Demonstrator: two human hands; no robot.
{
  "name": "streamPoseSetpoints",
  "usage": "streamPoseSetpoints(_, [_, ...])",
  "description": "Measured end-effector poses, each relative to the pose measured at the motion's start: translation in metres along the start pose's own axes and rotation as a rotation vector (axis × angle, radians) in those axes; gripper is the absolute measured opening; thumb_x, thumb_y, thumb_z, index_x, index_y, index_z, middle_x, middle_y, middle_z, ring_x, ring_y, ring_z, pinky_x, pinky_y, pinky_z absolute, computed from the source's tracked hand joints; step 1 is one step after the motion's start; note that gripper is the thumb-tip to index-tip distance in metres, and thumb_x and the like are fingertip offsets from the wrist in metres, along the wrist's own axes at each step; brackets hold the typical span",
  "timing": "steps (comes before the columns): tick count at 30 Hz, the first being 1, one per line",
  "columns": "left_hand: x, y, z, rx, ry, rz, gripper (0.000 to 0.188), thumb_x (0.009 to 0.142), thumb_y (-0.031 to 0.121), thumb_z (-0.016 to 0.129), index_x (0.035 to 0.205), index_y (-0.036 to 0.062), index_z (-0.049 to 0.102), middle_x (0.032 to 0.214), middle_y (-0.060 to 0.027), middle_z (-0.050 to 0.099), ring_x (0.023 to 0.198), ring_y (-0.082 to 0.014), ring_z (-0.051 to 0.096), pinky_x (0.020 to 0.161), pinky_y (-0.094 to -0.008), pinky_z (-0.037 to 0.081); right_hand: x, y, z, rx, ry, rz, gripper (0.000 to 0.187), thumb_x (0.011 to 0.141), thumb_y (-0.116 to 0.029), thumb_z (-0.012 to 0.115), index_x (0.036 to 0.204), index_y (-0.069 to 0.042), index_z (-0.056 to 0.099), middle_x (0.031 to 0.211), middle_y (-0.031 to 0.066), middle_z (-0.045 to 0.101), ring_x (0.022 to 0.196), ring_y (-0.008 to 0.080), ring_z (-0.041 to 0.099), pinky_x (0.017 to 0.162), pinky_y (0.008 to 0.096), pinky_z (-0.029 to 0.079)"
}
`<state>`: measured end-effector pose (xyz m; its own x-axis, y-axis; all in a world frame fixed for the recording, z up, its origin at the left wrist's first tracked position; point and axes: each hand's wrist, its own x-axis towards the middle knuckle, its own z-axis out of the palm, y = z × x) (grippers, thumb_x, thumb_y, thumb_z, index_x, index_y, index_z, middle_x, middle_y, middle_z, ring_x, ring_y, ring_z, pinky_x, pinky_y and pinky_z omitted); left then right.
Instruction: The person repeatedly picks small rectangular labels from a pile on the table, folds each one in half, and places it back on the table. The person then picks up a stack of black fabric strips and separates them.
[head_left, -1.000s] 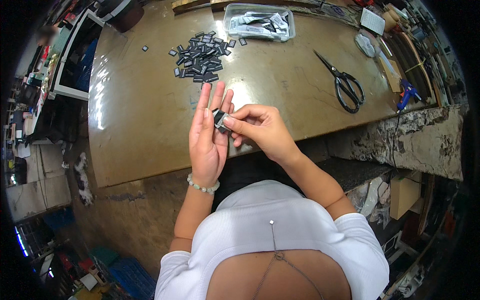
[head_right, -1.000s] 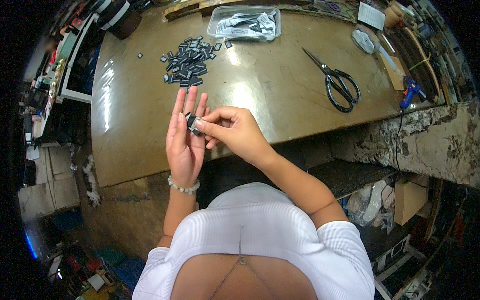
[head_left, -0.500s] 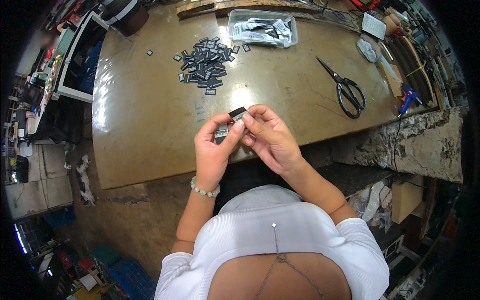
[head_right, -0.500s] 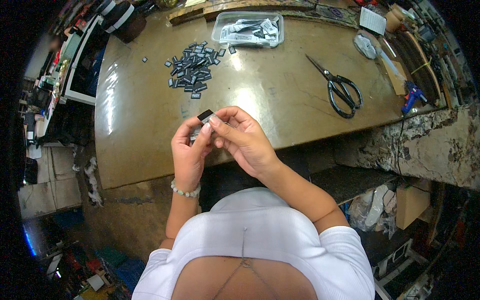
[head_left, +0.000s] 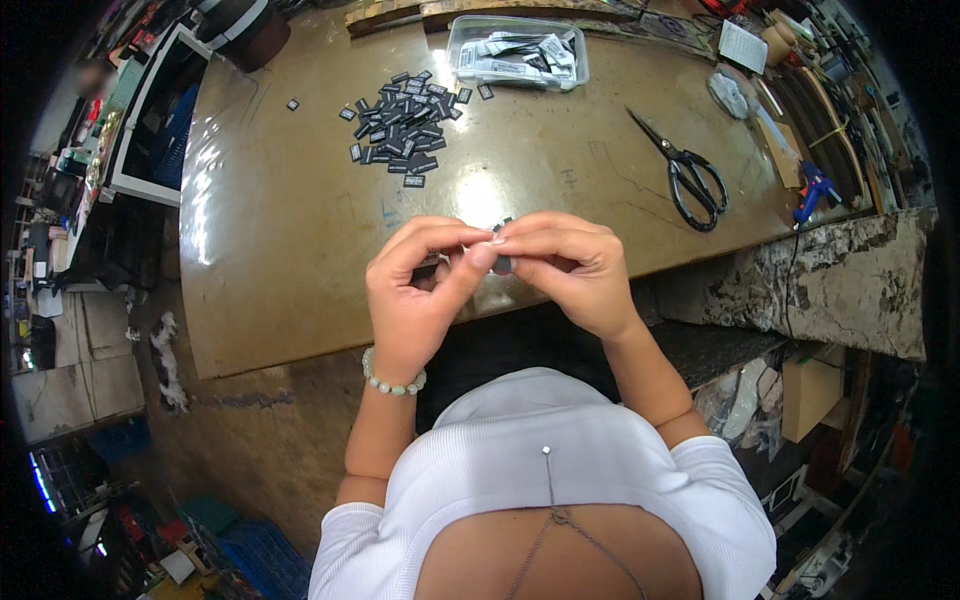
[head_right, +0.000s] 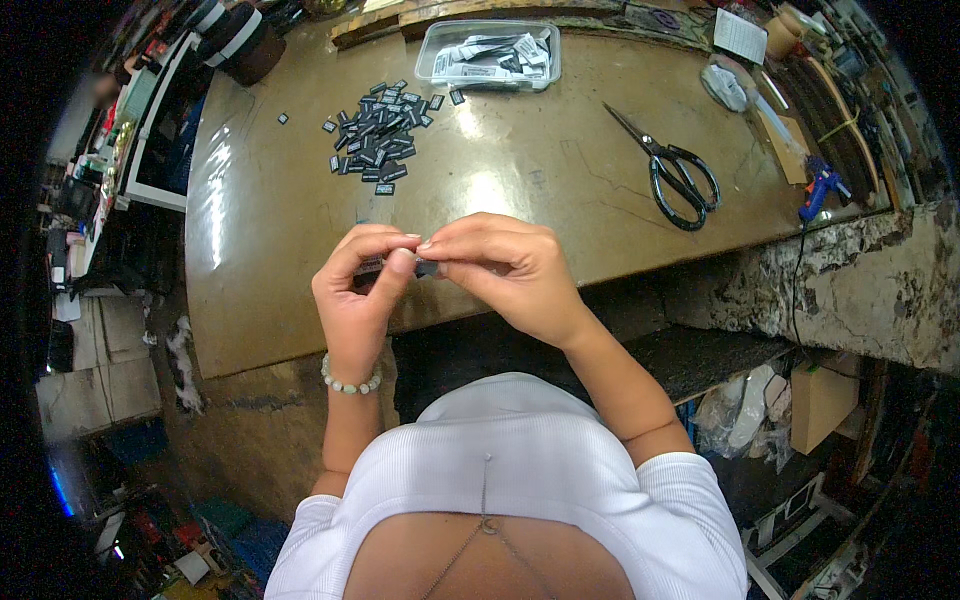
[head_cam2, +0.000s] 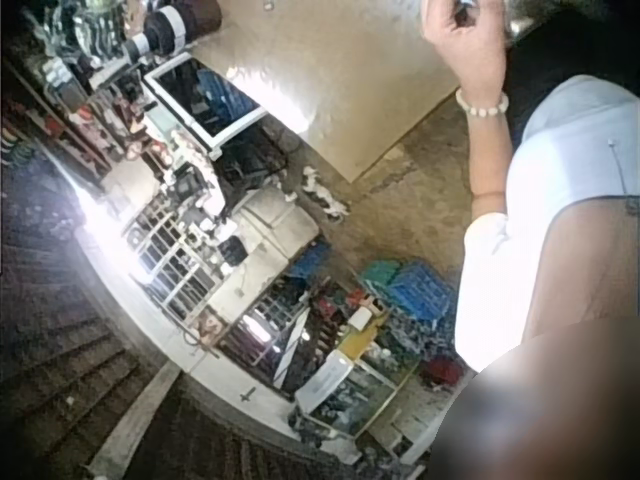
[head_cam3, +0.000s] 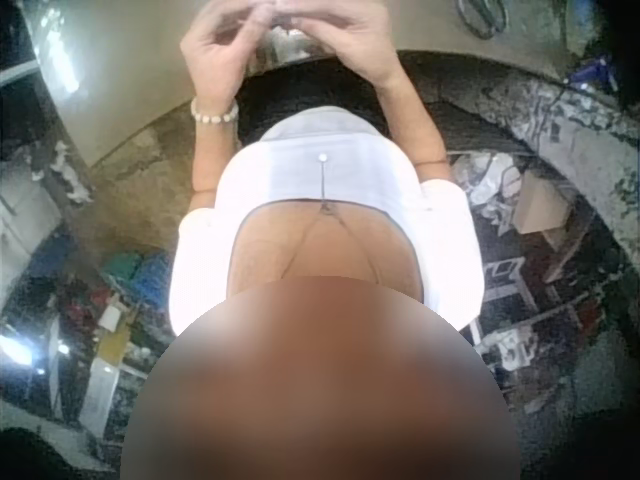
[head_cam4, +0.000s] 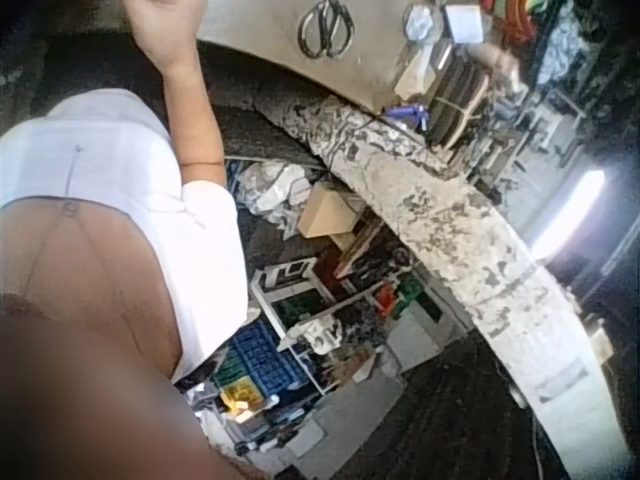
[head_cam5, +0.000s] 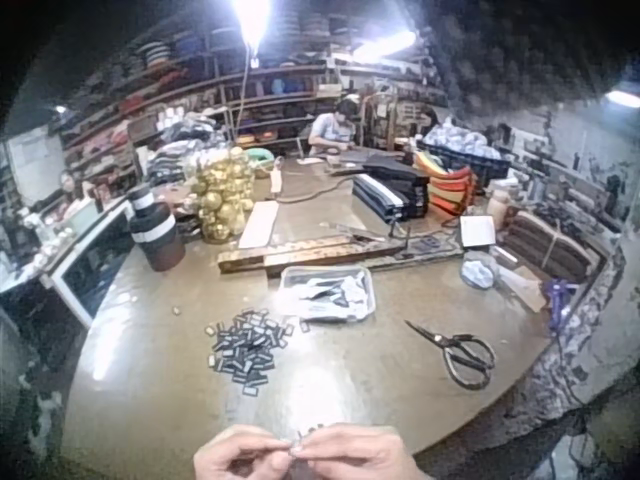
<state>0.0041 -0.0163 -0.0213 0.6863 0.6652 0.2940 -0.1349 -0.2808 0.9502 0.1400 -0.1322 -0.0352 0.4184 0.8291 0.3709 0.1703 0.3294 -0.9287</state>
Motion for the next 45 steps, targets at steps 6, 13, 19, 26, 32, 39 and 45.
streamPoseSetpoints(6, [-0.002, 0.002, 0.001, 0.09, -0.043, 0.181, 0.021, 0.073, 0.001, 0.076, 0.093, 0.003, 0.071, 0.09, -0.0071, 0.067, 0.068, -0.006, 0.057, 0.051, -0.0175, 0.04, -0.003, -0.006, -0.004, -0.031, 0.054, -0.1, 0.021, 0.078, 0.007, 0.066, 0.098, -0.001, 0.071, 0.096, 0.0122, 0.067, 0.087, 0.0182, 0.065, 0.073, 0.0262, 0.053])
streamPoseSetpoints(13, [-0.006, 0.006, -0.002, 0.128, -0.001, 0.267, 0.022, 0.071, -0.002, 0.077, 0.092, 0.0031, 0.072, 0.088, -0.0078, 0.067, 0.066, -0.0076, 0.057, 0.05, -0.0186, 0.041, -0.007, -0.017, 0.001, 0.018, 0.025, -0.1, 0.024, 0.078, 0.005, 0.067, 0.102, 0.002, 0.068, 0.102, 0.0148, 0.065, 0.09, 0.0219, 0.065, 0.076, 0.0284, 0.055])
streamPoseSetpoints(19, [-0.009, 0.01, -0.001, 0.165, -0.024, 0.31, 0.024, 0.07, 0.0, 0.078, 0.092, 0.0032, 0.072, 0.087, -0.0084, 0.067, 0.065, -0.0077, 0.057, 0.051, -0.019, 0.042, -0.005, -0.017, -0.001, -0.222, 0.014, -0.282, 0.023, 0.076, 0.0, 0.072, 0.097, 0.003, 0.067, 0.094, 0.0155, 0.067, 0.082, 0.0241, 0.067, 0.07, 0.0297, 0.054])
streamPoseSetpoints(26, [-0.012, 0.013, 0.001, 0.161, -0.026, 0.3, 0.023, 0.071, -0.001, 0.078, 0.092, 0.003, 0.072, 0.087, -0.0084, 0.067, 0.065, -0.0077, 0.057, 0.052, -0.0194, 0.044, -0.007, -0.017, 0.0, -0.269, 0.046, -0.317, 0.019, 0.076, 0.0, 0.072, 0.095, 0.003, 0.068, 0.091, 0.0147, 0.068, 0.08, 0.0237, 0.067, 0.069, 0.0294, 0.054])
streamPoseSetpoints(32, [-0.016, 0.01, 0.005, 0.203, 0.004, 0.273, 0.015, 0.075, -0.002, 0.074, 0.089, 0.0009, 0.07, 0.085, -0.0086, 0.067, 0.065, -0.0094, 0.058, 0.054, -0.0206, 0.045, -0.011, -0.018, 0.004, -0.276, 0.079, -0.254, 0.013, 0.08, 0.001, 0.068, 0.093, 0.005, 0.067, 0.09, 0.0146, 0.068, 0.079, 0.0225, 0.067, 0.069, 0.0283, 0.054])
streamPoseSetpoints(39, [-0.009, -0.017, 0.014, -0.037, 0.02, -0.304, 0.013, 0.085, 0.013, 0.069, 0.086, -0.0008, 0.069, 0.074, -0.0031, 0.064, 0.063, -0.0051, 0.054, 0.052, -0.0175, 0.04, -0.009, -0.002, -0.003, 0.241, 0.029, 0.535, 0.016, 0.09, -0.003, 0.059, 0.102, 0.007, 0.059, 0.093, 0.0108, 0.065, 0.082, 0.0147, 0.068, 0.071, 0.0245, 0.054])
streamPoseSetpoints(45, [-0.012, -0.014, 0.008, -0.208, -0.019, -0.522, 0.015, 0.084, 0.015, 0.071, 0.089, 0.0007, 0.07, 0.066, 0.0009, 0.059, 0.053, 0.0, 0.045, 0.045, -0.0154, 0.03, -0.015, 0.005, -0.011, 0.072, -0.05, 0.178, 0.018, 0.083, 0.003, 0.064, 0.101, 0.004, 0.062, 0.094, 0.0074, 0.064, 0.087, 0.0122, 0.063, 0.073, 0.0242, 0.055])
